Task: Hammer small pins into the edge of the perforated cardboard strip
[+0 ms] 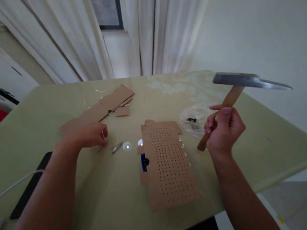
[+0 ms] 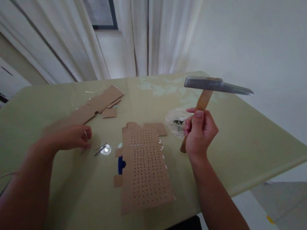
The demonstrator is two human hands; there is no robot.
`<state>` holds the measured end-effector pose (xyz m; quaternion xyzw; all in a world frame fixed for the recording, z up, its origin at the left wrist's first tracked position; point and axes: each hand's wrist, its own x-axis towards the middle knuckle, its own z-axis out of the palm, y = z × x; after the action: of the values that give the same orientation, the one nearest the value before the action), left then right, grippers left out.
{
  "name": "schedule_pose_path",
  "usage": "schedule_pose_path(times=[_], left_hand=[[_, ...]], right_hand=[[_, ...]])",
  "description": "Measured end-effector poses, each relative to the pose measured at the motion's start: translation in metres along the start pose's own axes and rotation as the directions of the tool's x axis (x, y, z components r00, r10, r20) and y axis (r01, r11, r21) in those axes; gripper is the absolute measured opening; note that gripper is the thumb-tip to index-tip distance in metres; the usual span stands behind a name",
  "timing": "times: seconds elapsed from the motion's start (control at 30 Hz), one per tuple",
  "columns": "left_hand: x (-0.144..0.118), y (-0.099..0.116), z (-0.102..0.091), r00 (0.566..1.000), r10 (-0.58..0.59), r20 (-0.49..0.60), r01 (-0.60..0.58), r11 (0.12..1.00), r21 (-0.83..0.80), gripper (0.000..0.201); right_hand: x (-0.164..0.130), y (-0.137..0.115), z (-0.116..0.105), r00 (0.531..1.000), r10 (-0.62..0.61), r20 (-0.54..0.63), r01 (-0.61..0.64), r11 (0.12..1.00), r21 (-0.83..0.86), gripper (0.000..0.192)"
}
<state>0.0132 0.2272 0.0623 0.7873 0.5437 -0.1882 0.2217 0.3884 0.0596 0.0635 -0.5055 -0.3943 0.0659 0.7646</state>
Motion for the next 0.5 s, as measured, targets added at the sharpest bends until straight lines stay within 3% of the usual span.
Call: schedule_pose_path(times=[0.2, 0.4, 0.5], left_hand=[[0.006, 0.001, 0.000, 0.990, 0.077, -0.114, -0.067, 0.994, 0.087, 0.027], [0.010, -0.002, -0.001, 0.973, 0.152, -0.172, -0.159, 0.987, -0.031, 0.021], [-0.008, 0.010, -0.011, 0.908, 0.276, -0.317, -0.331, 0.934, -0.136, 0.020]], right_hand=[[0.003, 0.011, -0.001, 0.996, 0.088, 0.021, -0.088, 0.996, -0.017, 0.043], [-0.002, 0.011, 0.001, 0.995, 0.078, 0.055, -0.079, 0.997, 0.008, 0.040], [-0.005, 0.009, 0.001, 0.996, 0.061, 0.068, -0.061, 0.998, 0.003, 0.039]])
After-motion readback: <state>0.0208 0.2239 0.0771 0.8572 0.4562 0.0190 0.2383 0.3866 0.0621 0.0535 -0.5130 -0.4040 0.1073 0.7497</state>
